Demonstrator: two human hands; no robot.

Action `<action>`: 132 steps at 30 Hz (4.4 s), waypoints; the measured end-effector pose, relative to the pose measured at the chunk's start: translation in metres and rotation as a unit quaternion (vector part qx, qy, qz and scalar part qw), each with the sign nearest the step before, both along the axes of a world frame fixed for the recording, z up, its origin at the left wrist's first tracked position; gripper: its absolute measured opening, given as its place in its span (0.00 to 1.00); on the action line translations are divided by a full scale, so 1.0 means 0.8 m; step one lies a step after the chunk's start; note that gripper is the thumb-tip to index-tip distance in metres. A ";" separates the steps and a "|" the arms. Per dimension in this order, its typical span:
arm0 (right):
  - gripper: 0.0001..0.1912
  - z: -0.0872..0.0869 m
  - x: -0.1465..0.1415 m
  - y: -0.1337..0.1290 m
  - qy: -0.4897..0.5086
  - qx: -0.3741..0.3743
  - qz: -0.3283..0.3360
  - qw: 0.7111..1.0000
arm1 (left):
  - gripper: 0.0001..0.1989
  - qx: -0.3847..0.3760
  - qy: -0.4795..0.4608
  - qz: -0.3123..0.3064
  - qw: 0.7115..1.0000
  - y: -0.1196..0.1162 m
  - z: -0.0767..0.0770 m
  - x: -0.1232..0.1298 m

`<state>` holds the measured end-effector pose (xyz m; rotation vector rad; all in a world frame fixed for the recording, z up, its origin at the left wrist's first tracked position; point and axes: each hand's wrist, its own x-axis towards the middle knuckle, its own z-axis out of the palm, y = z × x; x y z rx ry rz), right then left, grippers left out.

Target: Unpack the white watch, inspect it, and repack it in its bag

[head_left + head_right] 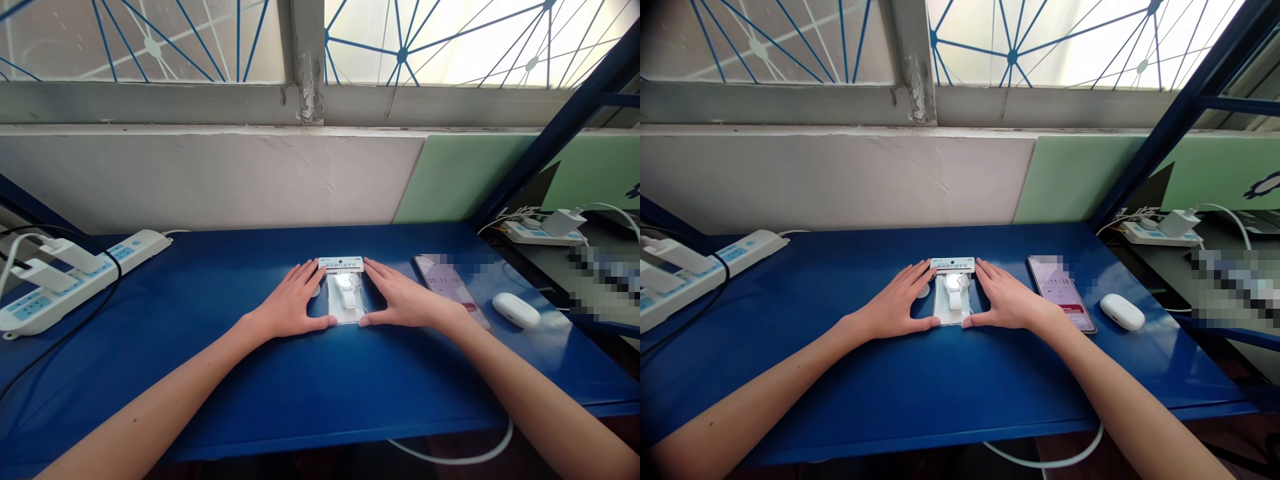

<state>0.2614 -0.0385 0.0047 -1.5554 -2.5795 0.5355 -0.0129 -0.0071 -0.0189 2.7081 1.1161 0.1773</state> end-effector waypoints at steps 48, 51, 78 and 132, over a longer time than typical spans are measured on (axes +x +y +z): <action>0.43 0.009 0.018 0.012 0.028 0.085 0.052 0.995 | 0.40 0.006 -0.041 0.032 0.999 -0.002 0.006 0.006; 0.50 0.009 0.018 0.009 0.018 0.080 0.048 0.995 | 0.40 0.003 -0.045 0.034 0.998 -0.003 0.006 0.007; 0.54 -0.001 0.021 0.010 0.003 0.049 0.048 0.998 | 0.41 0.010 -0.064 0.016 0.998 0.004 0.001 0.002; 0.28 0.015 0.004 0.002 0.071 0.143 0.122 0.980 | 0.24 -0.021 -0.090 -0.058 0.994 0.006 0.003 -0.001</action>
